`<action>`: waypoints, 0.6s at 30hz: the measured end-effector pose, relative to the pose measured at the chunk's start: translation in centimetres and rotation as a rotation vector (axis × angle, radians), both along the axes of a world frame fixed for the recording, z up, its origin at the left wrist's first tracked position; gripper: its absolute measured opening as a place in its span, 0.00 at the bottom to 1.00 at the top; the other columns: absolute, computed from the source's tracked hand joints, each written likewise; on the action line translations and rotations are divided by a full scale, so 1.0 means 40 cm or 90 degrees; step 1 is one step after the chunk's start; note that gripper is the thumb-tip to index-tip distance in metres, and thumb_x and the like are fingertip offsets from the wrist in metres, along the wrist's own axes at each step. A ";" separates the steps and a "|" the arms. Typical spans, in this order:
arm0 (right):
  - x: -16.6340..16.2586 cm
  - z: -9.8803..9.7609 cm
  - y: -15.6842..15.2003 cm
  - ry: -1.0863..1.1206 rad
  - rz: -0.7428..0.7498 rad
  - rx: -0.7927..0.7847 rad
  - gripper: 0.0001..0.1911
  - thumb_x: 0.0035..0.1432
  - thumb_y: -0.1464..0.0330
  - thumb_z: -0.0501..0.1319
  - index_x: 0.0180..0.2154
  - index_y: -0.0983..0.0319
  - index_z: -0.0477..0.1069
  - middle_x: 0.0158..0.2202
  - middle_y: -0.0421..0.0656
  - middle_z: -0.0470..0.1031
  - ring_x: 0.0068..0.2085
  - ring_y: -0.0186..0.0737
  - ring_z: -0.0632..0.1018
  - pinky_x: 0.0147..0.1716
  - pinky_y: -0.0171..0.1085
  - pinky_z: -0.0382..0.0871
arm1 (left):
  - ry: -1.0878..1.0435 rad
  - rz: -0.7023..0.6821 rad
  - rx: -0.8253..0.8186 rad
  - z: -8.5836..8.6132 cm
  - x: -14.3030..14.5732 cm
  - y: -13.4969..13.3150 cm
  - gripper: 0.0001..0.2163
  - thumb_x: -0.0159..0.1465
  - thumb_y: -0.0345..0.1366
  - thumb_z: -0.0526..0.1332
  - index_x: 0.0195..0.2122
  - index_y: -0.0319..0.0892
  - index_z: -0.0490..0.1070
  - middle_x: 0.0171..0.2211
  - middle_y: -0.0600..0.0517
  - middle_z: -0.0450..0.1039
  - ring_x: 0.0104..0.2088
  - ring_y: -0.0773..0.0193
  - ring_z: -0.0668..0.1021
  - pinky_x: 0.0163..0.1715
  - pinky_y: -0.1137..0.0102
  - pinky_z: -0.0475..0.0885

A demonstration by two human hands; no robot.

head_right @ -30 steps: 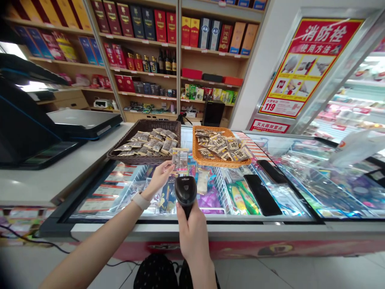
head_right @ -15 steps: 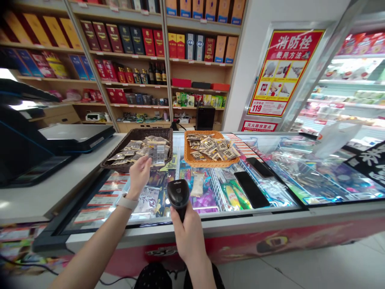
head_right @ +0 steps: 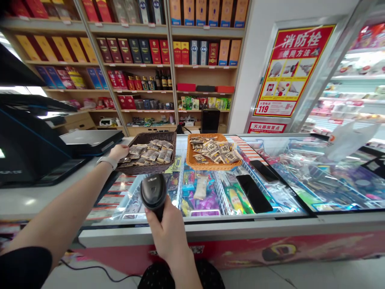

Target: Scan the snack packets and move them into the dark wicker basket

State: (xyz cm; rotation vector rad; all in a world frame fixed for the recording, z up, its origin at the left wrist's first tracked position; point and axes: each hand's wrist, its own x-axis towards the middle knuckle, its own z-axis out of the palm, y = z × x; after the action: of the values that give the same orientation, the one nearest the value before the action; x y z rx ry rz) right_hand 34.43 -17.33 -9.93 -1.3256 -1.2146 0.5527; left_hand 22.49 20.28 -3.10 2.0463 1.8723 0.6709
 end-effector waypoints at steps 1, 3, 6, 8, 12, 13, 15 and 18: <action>0.003 -0.003 -0.008 0.003 -0.003 -0.003 0.13 0.68 0.61 0.59 0.47 0.62 0.74 0.39 0.47 0.83 0.41 0.49 0.81 0.42 0.40 0.69 | 0.018 -0.005 -0.023 -0.003 0.003 0.009 0.12 0.58 0.38 0.65 0.39 0.36 0.81 0.45 0.34 0.82 0.50 0.40 0.82 0.50 0.58 0.75; 0.011 -0.009 -0.026 0.014 -0.013 -0.008 0.14 0.69 0.61 0.58 0.48 0.62 0.75 0.40 0.47 0.83 0.41 0.49 0.81 0.42 0.39 0.69 | 0.040 -0.017 -0.039 -0.011 0.005 0.023 0.13 0.57 0.43 0.66 0.36 0.38 0.80 0.42 0.34 0.82 0.49 0.38 0.82 0.49 0.55 0.75; 0.024 -0.016 -0.050 0.036 -0.046 -0.009 0.14 0.69 0.61 0.58 0.48 0.62 0.75 0.39 0.45 0.83 0.41 0.48 0.81 0.41 0.39 0.69 | 0.056 -0.030 0.027 -0.015 0.007 0.024 0.17 0.55 0.47 0.68 0.37 0.38 0.79 0.42 0.31 0.81 0.50 0.33 0.81 0.50 0.49 0.74; 0.034 -0.020 -0.061 0.047 -0.075 -0.013 0.15 0.69 0.59 0.58 0.47 0.62 0.76 0.38 0.45 0.82 0.40 0.48 0.80 0.41 0.39 0.69 | 0.064 -0.047 0.121 -0.005 0.022 0.004 0.21 0.56 0.48 0.68 0.43 0.36 0.78 0.48 0.28 0.79 0.53 0.30 0.79 0.51 0.45 0.72; 0.066 -0.032 -0.078 0.065 -0.127 -0.022 0.19 0.69 0.55 0.57 0.48 0.62 0.75 0.39 0.47 0.81 0.41 0.50 0.80 0.39 0.40 0.69 | 0.066 -0.192 0.257 0.032 0.141 -0.097 0.24 0.63 0.48 0.63 0.54 0.37 0.75 0.56 0.32 0.75 0.57 0.35 0.75 0.57 0.47 0.69; 0.077 -0.036 -0.084 0.072 -0.141 -0.024 0.19 0.69 0.55 0.56 0.49 0.62 0.75 0.39 0.47 0.81 0.41 0.50 0.81 0.38 0.39 0.70 | 0.068 -0.248 0.270 0.038 0.191 -0.132 0.23 0.65 0.48 0.62 0.55 0.38 0.74 0.56 0.34 0.75 0.58 0.38 0.75 0.58 0.49 0.68; 0.104 -0.043 -0.104 0.085 -0.172 -0.028 0.20 0.70 0.55 0.56 0.50 0.62 0.75 0.40 0.48 0.82 0.42 0.51 0.81 0.36 0.39 0.70 | 0.078 -0.359 0.278 0.040 0.310 -0.207 0.22 0.66 0.47 0.61 0.56 0.40 0.74 0.56 0.37 0.76 0.57 0.40 0.75 0.59 0.51 0.68; 0.148 -0.054 -0.146 0.091 -0.233 -0.029 0.21 0.70 0.54 0.55 0.50 0.63 0.75 0.39 0.49 0.82 0.42 0.51 0.82 0.32 0.38 0.70 | 0.092 -0.513 0.251 0.013 0.501 -0.306 0.19 0.64 0.43 0.63 0.54 0.41 0.76 0.53 0.39 0.78 0.56 0.42 0.77 0.58 0.55 0.69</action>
State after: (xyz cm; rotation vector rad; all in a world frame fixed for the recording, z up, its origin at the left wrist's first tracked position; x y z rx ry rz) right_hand 40.36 -23.19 -12.10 -1.4783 -0.8203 0.4044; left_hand 42.55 8.04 -2.60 2.8635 0.8363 0.6971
